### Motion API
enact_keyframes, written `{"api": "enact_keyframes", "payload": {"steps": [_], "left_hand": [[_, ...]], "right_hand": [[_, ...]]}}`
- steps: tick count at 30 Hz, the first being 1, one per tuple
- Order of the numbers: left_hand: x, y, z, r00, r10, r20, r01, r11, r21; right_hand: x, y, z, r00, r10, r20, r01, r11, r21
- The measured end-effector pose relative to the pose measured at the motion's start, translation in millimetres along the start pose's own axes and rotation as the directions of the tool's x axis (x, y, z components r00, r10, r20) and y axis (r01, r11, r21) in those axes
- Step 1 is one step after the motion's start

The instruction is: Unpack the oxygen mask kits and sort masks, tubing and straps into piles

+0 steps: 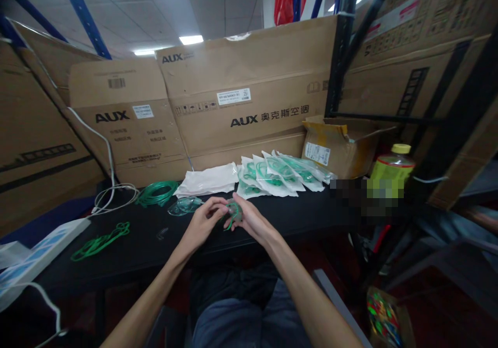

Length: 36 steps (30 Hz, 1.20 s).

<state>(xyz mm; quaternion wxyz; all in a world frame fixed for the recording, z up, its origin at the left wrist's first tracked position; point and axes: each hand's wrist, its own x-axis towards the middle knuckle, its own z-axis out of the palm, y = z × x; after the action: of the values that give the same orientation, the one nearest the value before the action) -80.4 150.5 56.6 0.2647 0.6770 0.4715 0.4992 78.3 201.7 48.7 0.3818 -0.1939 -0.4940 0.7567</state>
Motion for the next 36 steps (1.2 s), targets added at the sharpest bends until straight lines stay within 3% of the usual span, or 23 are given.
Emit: {"api": "enact_keyframes", "payload": {"steps": [4,7,13,21,28,36], "left_hand": [[-9.0,-6.9,8.0,0.998,-0.052,-0.025,0.051,0.998,-0.038],[-10.2,-11.9,7.4,0.991,-0.087,-0.104,0.084,0.996,-0.033],[-6.8,-19.9,2.9,0.972,-0.152,-0.181,0.164,0.985,0.055],[-10.5,-8.1,6.4,0.981,-0.113,-0.159,0.134,0.983,0.128],[-12.9,1.2,7.7,0.991,0.008,-0.133,0.005,0.995,0.099],[-14.8,4.4,6.4,0.984,0.054,-0.170,-0.033,0.992,0.122]], "right_hand": [[-2.8,10.6,-2.7,0.978,-0.110,-0.179,0.101,0.993,-0.058],[-6.8,14.3,-3.5,0.946,-0.212,-0.243,0.181,0.973,-0.143],[-13.7,21.5,1.8,0.880,-0.463,-0.100,0.349,0.777,-0.525],[-12.3,28.4,4.3,0.799,-0.595,-0.088,0.342,0.569,-0.748],[-12.6,36.6,5.8,0.739,-0.674,-0.016,0.349,0.402,-0.846],[-19.4,28.2,12.2,0.731,-0.681,0.044,0.381,0.354,-0.854]]}}
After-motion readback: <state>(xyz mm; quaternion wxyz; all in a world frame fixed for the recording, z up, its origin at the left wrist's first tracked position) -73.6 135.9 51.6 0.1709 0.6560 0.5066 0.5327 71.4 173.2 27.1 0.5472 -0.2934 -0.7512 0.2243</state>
